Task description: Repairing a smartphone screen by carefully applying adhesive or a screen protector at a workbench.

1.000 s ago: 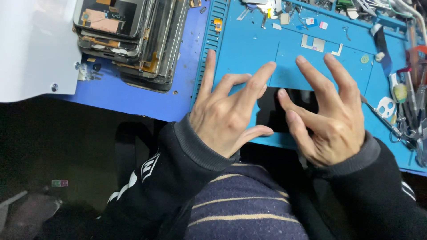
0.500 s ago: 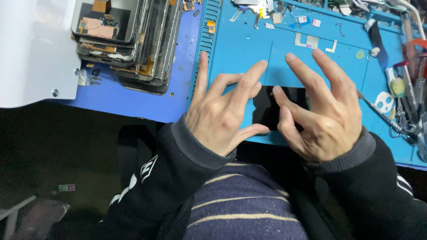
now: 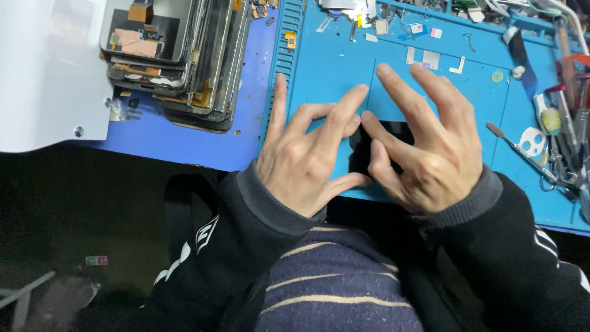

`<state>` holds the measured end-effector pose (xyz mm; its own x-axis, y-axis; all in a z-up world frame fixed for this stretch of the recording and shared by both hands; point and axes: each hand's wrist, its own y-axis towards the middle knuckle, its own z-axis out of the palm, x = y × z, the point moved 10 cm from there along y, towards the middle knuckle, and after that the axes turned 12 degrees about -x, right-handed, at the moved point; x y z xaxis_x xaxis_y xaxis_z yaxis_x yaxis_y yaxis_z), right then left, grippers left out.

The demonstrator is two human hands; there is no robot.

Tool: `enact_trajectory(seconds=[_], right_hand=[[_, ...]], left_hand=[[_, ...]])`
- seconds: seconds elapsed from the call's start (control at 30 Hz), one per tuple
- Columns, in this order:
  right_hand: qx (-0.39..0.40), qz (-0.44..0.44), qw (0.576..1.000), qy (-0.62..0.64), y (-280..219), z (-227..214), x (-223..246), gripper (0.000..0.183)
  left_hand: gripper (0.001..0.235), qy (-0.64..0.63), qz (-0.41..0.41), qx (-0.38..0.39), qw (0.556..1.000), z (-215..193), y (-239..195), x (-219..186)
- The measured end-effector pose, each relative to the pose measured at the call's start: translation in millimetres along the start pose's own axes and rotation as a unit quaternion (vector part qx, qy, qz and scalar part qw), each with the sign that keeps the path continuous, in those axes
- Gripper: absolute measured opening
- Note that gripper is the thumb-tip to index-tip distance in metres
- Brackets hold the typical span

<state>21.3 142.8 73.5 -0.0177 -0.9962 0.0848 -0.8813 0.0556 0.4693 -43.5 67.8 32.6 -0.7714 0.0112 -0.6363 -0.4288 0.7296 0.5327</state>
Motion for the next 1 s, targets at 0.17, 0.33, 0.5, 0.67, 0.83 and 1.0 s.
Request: enact_trajectory(seconds=[0.17, 0.33, 0.5, 0.67, 0.83, 1.0], right_hand=[[0.026, 0.006, 0.999, -0.025, -19, -5, -9, 0.033], [-0.011, -0.003, 1.000, -0.015, -2, -6, 1, 0.032], [-0.008, 0.026, 1.000, -0.003, -15, -17, -11, 0.026], [-0.032, 0.023, 0.999, -0.010, -5, -13, -15, 0.020], [-0.050, 0.025, 0.998, -0.018, -6, -9, -17, 0.022], [-0.041, 0.046, 0.998, -0.010, -13, -13, -23, 0.025]], left_hand=[[0.115, -0.009, 0.002, -0.001, 1.000, 1, 1, 1], [0.114, -0.005, -0.007, 0.007, 1.000, 0, 0, 0], [0.115, -0.011, 0.007, 0.007, 1.000, 2, 1, 0], [0.114, -0.003, 0.000, 0.010, 1.000, 1, 1, 2], [0.113, -0.010, 0.001, 0.016, 1.000, 4, 2, 1], [0.111, -0.013, -0.007, 0.012, 1.000, 2, 1, 3]])
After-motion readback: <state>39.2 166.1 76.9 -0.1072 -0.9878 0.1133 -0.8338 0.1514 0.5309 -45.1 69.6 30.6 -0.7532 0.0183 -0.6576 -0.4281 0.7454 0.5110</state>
